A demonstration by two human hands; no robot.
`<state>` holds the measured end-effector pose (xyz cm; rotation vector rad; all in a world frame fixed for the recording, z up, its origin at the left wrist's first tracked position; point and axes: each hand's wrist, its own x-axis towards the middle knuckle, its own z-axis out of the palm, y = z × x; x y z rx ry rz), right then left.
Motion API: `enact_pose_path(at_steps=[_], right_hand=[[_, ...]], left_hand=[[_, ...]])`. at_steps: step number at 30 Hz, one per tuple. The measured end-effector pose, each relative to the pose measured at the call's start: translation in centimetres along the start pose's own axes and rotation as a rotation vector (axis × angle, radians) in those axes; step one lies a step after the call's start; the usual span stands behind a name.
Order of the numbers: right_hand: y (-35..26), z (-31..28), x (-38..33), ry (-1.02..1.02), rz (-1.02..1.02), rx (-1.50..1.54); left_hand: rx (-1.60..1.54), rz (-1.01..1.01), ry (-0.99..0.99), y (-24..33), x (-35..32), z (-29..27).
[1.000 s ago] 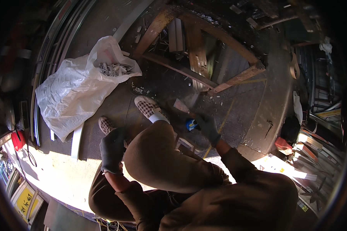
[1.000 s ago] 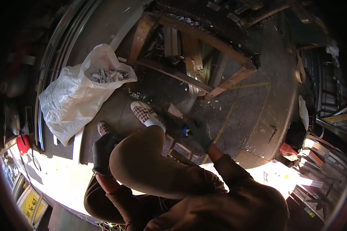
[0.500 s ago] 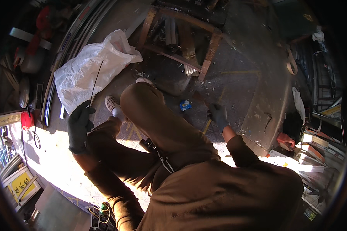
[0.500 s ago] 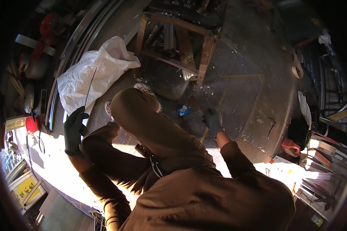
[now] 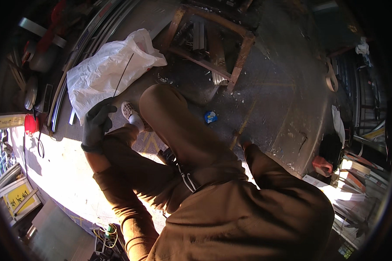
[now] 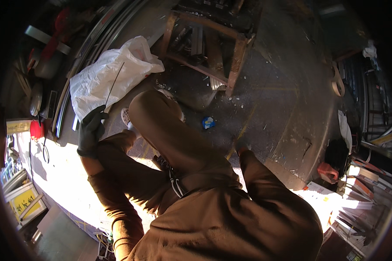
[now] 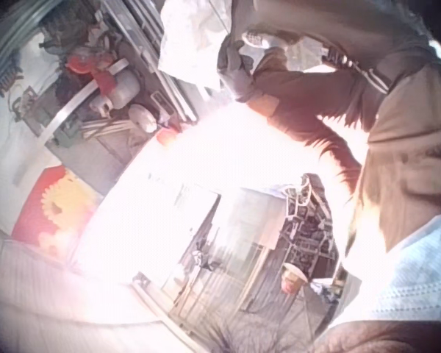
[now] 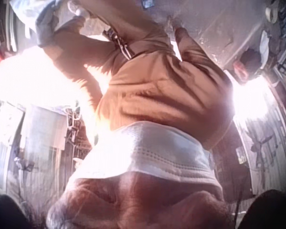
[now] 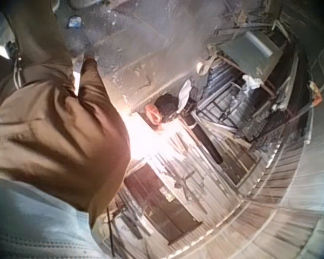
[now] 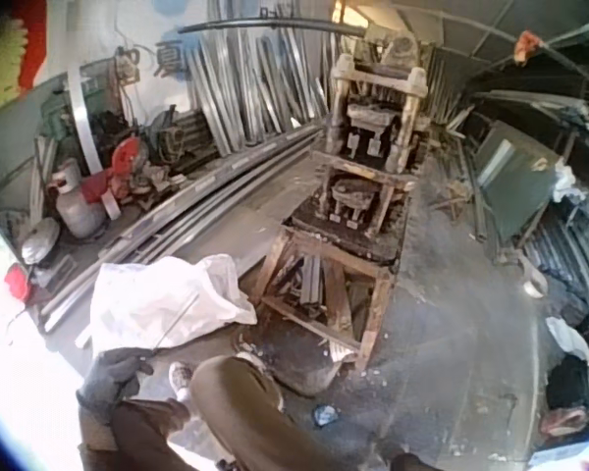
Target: The person sits on the floor and uses a hammer to break small metal pieces into smaller fragments. The broken pieces are collected into a white plastic bag. The person then stands, carries the bag, and walks outside.
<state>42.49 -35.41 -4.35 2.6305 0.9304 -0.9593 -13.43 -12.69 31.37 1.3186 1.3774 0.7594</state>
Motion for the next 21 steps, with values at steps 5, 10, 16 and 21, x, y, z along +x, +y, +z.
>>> enact_pose_path(at_steps=[5, 10, 16, 21], right_hand=[[-2.8, -2.0, 2.5, -0.337, -0.499, -0.708], [-3.2, -1.2, -0.4, -0.262, -0.352, -0.442], [2.4, 5.4, 8.2, -0.215, -0.506, -0.498], [2.7, 8.5, 8.7, -0.255, -0.392, -0.348]], left_hand=[[-0.099, -0.091, 0.051, 0.5, 0.3, 0.4], [-0.098, -0.104, 0.095, 1.6, 0.9, 0.9], [-0.129, -0.057, 0.023, 1.7, 3.0, 1.6], [-0.086, -0.105, 0.036, 1.9, 2.7, 2.1]])
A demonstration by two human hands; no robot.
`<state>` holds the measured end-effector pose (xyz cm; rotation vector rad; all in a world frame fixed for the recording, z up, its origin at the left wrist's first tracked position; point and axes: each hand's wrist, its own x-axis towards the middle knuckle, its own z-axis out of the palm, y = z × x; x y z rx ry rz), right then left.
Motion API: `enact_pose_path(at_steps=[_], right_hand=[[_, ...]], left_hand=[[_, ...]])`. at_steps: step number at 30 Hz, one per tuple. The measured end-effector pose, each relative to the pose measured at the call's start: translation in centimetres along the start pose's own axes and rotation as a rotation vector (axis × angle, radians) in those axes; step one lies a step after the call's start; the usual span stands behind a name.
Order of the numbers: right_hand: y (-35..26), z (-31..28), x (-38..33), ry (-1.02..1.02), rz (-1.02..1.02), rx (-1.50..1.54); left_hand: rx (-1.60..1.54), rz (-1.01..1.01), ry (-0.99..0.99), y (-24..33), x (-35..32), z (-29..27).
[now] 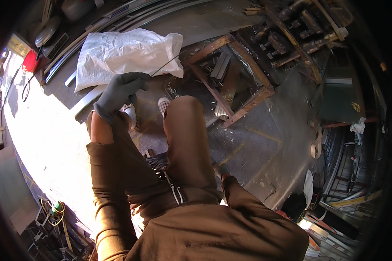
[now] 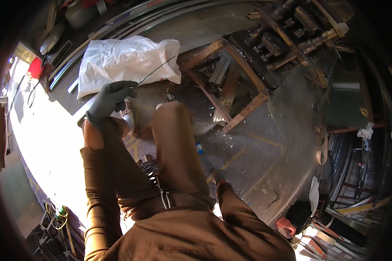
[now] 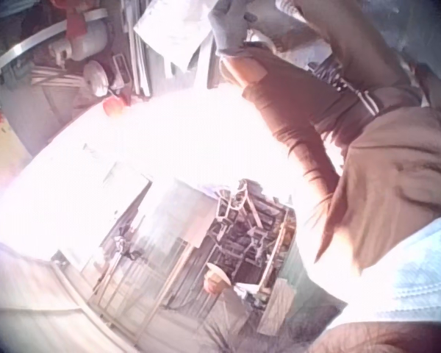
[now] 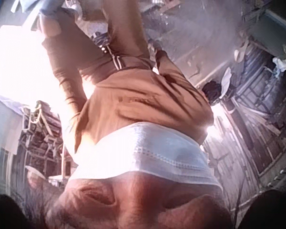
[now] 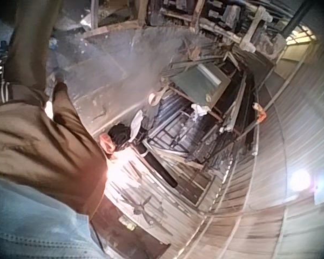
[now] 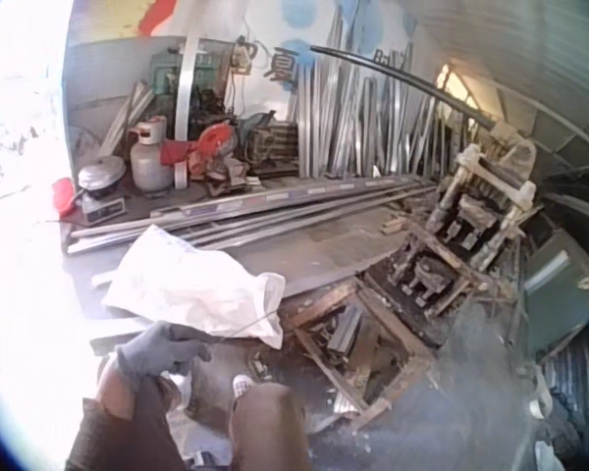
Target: The person sits on the floor and uses a hammer to break small metal pieces into smaller fragments. The broken pieces are collected into a white plastic bag. The person then stands, carries the bag, and walks outside.
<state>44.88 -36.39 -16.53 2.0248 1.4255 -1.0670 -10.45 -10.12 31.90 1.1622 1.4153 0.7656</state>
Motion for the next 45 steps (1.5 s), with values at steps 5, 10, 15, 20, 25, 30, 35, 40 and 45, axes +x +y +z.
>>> enact_pose_path(at_steps=[5, 10, 15, 20, 25, 30, 35, 40, 45], right_hand=[[2.0, -5.2, -0.6, -0.014, -0.040, -0.442], [-4.9, -7.1, -6.1, -0.076, -0.023, -0.309], [-3.6, -8.2, -6.3, -0.017, 0.037, -0.182], [-3.4, -7.6, -5.6, 0.012, 0.056, -0.110], [-2.7, -6.9, -5.8, 0.026, 0.084, -0.068], [-2.4, -6.3, -5.8, 0.039, 0.105, -0.037], [-2.0, -6.5, -5.9, 0.065, 0.131, 0.023], [-1.5, -6.5, -5.7, 0.100, 0.155, 0.100], [-1.3, -5.1, -4.7, 0.122, 0.171, 0.182]], left_hand=[[-0.042, 0.045, -0.019, 0.5, 0.9, 1.2], [0.012, 0.002, 0.030, -0.9, -0.1, -0.2], [-0.028, 0.027, 0.001, 0.3, 0.1, 0.6], [-0.035, 0.012, 0.019, -0.2, -0.3, 0.0], [0.004, 0.005, 0.009, 0.3, 0.2, 0.8], [-0.008, 0.039, 0.008, -0.6, 0.5, 0.5], [0.028, 0.017, -0.005, 0.0, 0.0, 0.9], [0.012, 0.001, 0.000, 0.3, -0.2, 0.9], [0.052, -0.037, 0.006, 0.6, -0.1, 0.9]])
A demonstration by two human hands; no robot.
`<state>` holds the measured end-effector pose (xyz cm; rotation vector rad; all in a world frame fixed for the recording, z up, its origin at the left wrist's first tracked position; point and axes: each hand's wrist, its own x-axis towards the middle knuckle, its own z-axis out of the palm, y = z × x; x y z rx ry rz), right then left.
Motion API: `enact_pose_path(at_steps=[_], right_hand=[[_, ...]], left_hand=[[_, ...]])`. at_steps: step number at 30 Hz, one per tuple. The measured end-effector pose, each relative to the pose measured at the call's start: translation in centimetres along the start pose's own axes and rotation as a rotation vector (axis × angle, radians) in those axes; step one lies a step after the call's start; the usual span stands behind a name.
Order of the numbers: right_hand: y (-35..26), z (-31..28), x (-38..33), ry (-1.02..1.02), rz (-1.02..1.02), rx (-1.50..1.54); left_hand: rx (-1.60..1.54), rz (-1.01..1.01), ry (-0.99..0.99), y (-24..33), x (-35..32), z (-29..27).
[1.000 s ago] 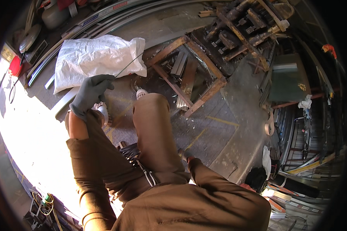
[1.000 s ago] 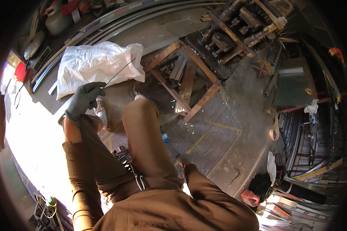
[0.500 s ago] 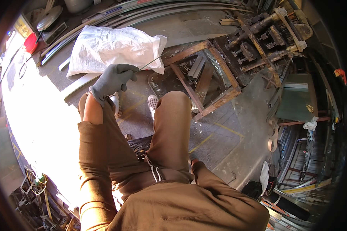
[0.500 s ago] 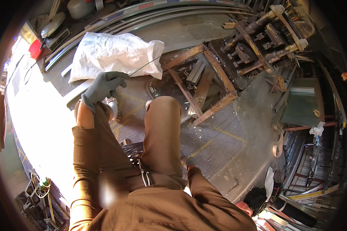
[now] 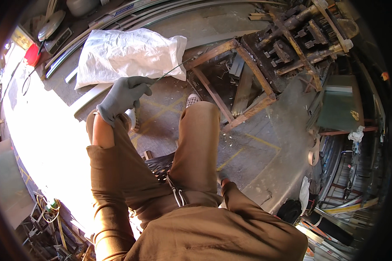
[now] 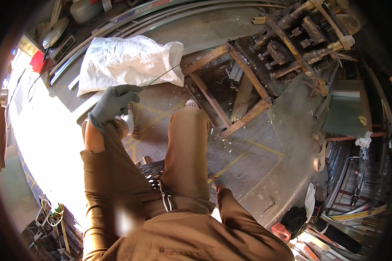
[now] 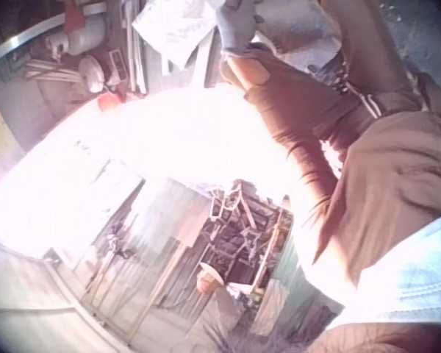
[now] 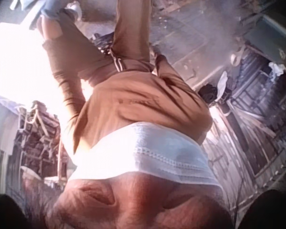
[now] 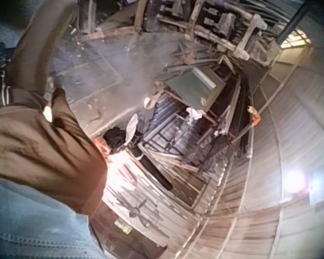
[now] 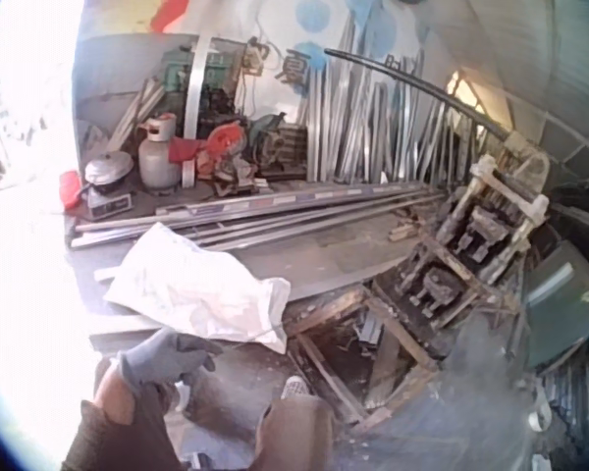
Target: The person sits on the floor and uses a hammer to break small metal pieces into smaller fragments. The broken pieces are collected into a white plastic bag. The person then stands, carries the bag, and walks outside.
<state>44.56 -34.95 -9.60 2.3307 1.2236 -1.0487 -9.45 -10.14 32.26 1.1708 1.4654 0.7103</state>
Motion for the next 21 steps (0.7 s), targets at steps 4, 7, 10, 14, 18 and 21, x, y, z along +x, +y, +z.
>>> enact_pose_path(at_steps=[4, 7, 10, 14, 18, 21], right_hand=[[6.2, -1.7, 2.4, 0.040, -0.020, 0.042], [0.6, -0.6, -0.4, -0.257, 0.181, 0.198], [1.3, -1.2, -1.8, -0.145, 0.094, 0.097], [2.6, -3.8, -0.5, -0.007, 0.222, 0.652], [-0.3, -7.4, 0.2, 0.207, 0.007, 0.379], [-10.4, -11.1, -3.3, 0.225, -0.028, 0.295]], left_hand=[[0.019, 0.040, -0.036, 1.8, 1.2, 2.1], [0.111, -0.017, -0.018, 0.7, 0.5, 1.0], [0.119, -0.027, -0.021, 0.8, 1.2, 1.8], [0.082, -0.044, -0.013, 0.6, 1.5, 1.8], [0.125, 0.012, -0.015, 0.3, 2.1, 2.4], [0.198, -0.050, 0.000, -0.2, 1.7, 1.6]])
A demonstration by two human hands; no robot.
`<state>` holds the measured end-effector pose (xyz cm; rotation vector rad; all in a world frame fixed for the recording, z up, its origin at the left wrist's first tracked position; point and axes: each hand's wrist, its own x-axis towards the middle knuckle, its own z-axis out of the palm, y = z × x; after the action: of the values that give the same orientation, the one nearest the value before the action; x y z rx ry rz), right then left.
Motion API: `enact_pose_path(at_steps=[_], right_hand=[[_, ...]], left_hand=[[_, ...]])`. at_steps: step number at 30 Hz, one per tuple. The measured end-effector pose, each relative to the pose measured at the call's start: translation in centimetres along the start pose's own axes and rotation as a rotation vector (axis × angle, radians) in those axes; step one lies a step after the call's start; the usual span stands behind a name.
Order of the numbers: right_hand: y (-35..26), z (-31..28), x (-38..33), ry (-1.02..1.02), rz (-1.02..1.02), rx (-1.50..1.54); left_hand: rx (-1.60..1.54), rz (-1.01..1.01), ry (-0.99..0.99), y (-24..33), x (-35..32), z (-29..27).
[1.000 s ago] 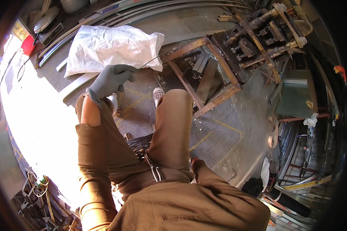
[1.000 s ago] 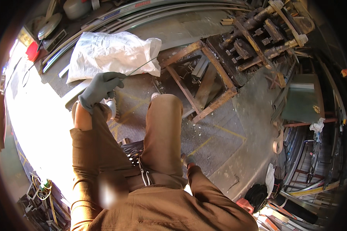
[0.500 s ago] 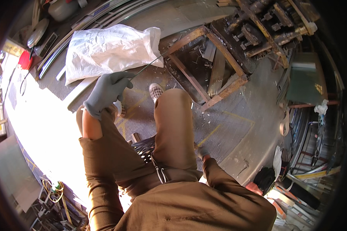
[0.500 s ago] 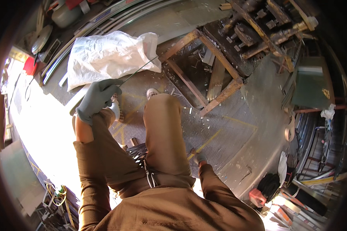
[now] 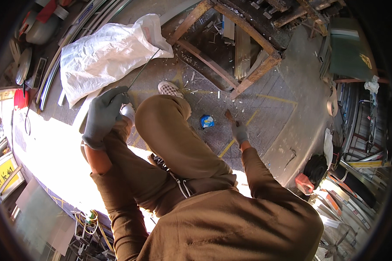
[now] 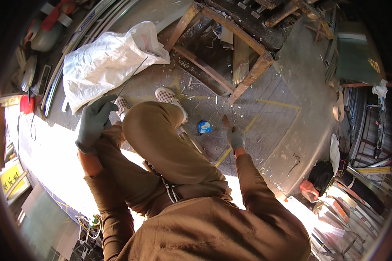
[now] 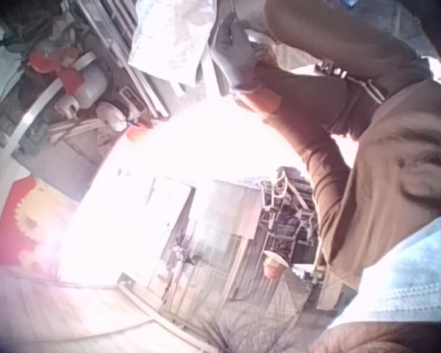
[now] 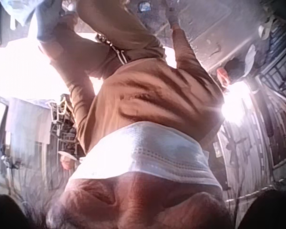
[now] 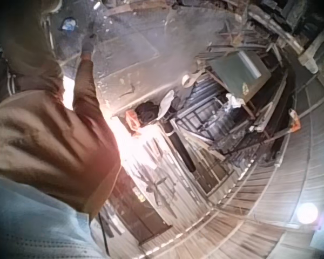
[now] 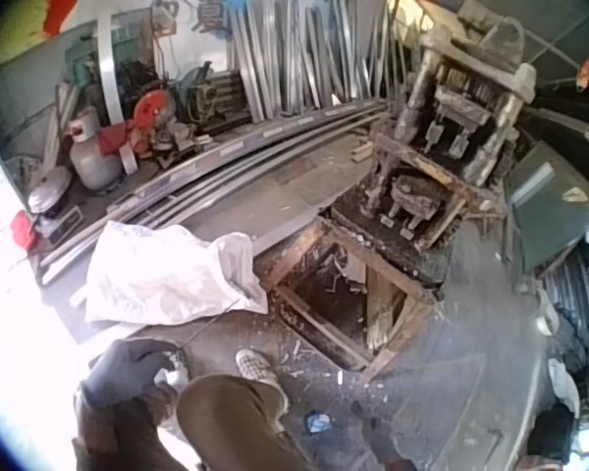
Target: The person sits on the floor and uses a hammer to break small metal pieces into smaller fragments. The broken pieces are collected into a white plastic bag. The person then stands, carries the bag, and walks outside.
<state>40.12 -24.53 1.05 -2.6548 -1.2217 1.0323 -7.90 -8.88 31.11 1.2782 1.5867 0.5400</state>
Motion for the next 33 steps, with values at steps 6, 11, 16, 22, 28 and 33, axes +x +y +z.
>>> enact_pose_path(at_steps=[6, 11, 16, 22, 28, 33], right_hand=[[-8.7, -0.7, 5.7, 0.132, -0.109, -0.267], [-11.8, 0.9, 12.0, 0.077, -0.247, -0.503], [-21.4, 2.2, 7.1, -0.006, -0.497, -0.437], [-26.2, 0.5, 8.7, 0.053, -0.597, -0.467], [-27.4, 2.7, 12.6, 0.099, -0.873, -0.782], [-28.3, 5.6, 12.4, 0.025, -0.878, -0.927]], left_hand=[[-0.017, 0.008, 0.055, -0.6, -0.3, -0.6], [0.033, 0.065, 0.080, -3.0, 0.3, -0.1], [0.156, 0.127, 0.119, -3.6, -0.6, -1.5], [0.174, 0.054, 0.135, -3.5, -1.5, -2.2], [0.151, -0.033, 0.110, -4.0, -2.3, -2.0], [0.256, 0.000, 0.132, -5.6, -2.3, -1.4]])
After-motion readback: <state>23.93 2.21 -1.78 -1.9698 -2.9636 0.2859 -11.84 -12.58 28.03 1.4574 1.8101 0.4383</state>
